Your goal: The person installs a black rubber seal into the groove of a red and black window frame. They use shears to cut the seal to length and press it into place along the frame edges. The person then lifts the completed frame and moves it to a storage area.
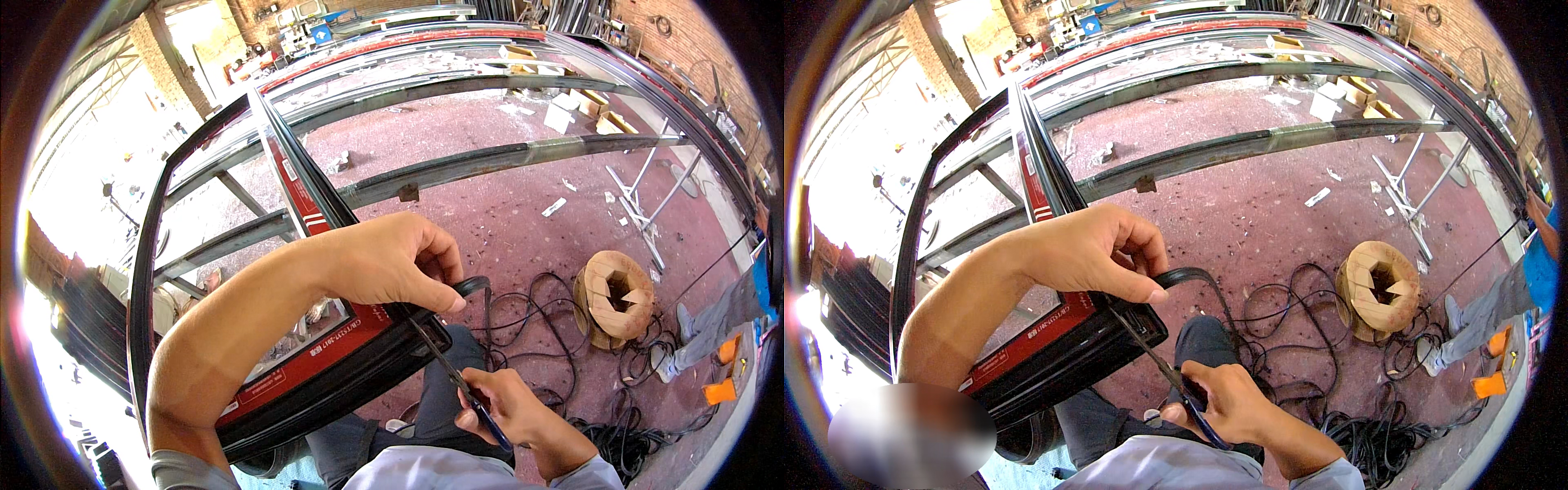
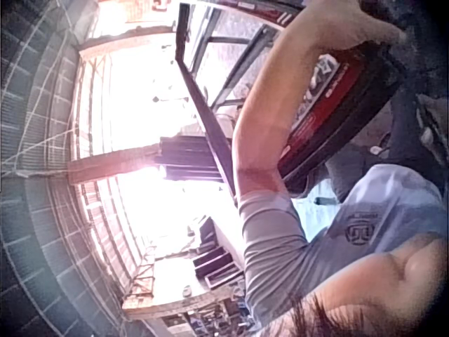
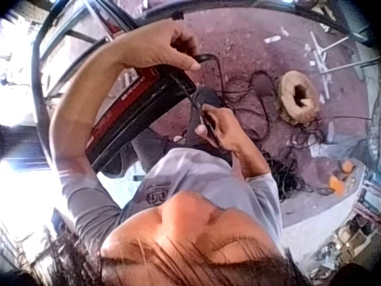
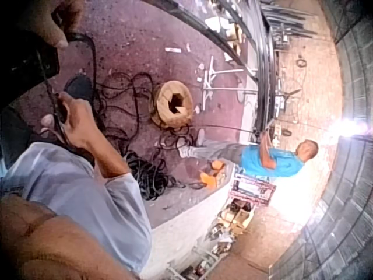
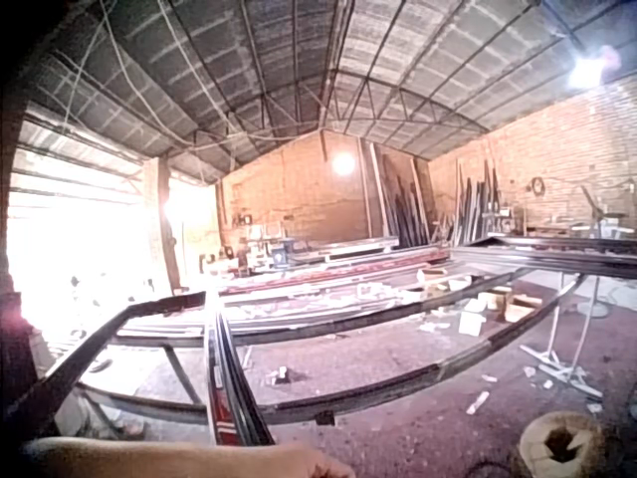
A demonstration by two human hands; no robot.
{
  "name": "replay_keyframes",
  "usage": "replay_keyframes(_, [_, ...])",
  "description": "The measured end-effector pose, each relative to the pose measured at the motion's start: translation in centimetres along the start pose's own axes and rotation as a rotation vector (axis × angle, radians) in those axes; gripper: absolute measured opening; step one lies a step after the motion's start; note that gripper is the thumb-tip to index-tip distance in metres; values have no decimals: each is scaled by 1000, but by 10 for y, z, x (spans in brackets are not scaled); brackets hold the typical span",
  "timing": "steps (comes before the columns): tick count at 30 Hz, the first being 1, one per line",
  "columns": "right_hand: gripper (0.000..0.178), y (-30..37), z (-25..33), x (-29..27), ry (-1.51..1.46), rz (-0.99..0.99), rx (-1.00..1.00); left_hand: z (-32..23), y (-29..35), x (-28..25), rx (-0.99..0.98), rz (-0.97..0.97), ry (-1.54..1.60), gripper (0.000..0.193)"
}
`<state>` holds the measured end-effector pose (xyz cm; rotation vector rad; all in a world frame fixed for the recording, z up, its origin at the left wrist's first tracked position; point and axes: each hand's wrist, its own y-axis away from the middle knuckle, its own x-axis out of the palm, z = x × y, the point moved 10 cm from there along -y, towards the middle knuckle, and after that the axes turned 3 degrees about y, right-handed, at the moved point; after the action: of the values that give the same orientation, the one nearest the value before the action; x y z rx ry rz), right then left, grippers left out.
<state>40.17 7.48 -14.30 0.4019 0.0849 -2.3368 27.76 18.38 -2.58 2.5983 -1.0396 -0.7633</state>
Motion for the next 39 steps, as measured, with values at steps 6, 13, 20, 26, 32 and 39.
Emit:
replay_keyframes(6, [52,-1,-1,0,-64,-1,2,-3,-1,0,16,13,7,28])
replay_keyframes(13, [53,-2,-2,0,-101,10,23,-4,0,-1,40,3,-2,32])
replay_keyframes(20, [51,-2,1,0,-99,-30,-47,-6,0,0,40,15,-21,33])
replay_keyframes(26, [44,4,0,3,-163,-56,-14,-6,1,0,56,-10,-37,35])
replay_keyframes(32, [38,18,-27,18,-314,-58,-44,-5,0,0,53,-28,-105,35])
replay_keyframes(39, [33,48,-71,-22,-325,-526,-87,-38,21,18,101,-145,-314,33])
